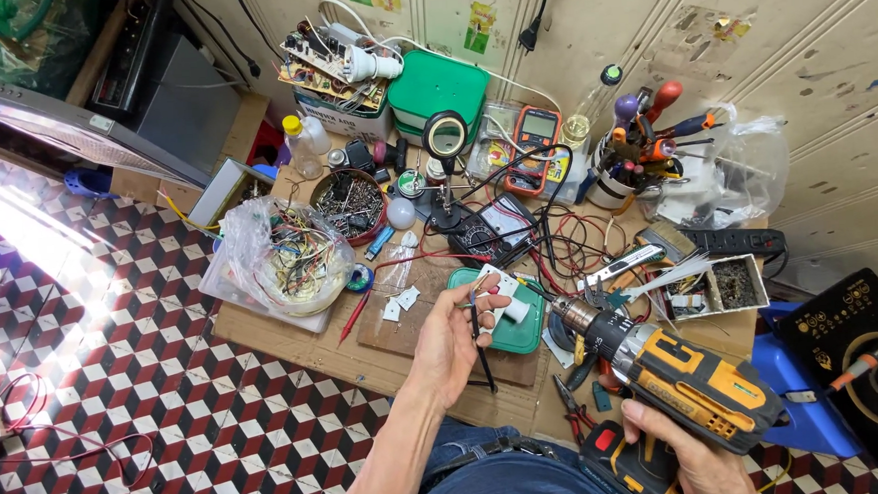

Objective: Repairing or assembling an electrical power plug and connecting it to a wire using hand tools.

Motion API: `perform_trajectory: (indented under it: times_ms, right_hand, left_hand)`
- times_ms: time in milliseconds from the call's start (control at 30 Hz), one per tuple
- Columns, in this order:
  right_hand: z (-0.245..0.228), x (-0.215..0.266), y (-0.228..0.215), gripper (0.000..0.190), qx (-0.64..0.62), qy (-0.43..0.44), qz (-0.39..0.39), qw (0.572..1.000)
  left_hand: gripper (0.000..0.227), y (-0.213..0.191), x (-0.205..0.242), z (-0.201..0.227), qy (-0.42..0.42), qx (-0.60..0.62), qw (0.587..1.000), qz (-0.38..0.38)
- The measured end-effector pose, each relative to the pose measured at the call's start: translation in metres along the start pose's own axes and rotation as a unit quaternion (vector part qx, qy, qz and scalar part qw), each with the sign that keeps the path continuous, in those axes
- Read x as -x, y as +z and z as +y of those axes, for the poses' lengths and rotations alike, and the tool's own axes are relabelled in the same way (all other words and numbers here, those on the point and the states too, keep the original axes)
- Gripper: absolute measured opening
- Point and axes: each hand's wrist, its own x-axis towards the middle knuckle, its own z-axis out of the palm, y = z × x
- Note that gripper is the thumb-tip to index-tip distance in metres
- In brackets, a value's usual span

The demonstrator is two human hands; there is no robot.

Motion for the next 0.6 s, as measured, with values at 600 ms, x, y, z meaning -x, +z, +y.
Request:
perform_trajectory:
  times_ms: [600]
  right_hand:
    - [-0.002, 0.003, -0.006, 0.04, -0.02, 0.006, -0.005, 1.0]
  left_hand:
    - [0.041, 0.002, -0.015, -0.029, 0.072, -0.093, 0.993, 0.009]
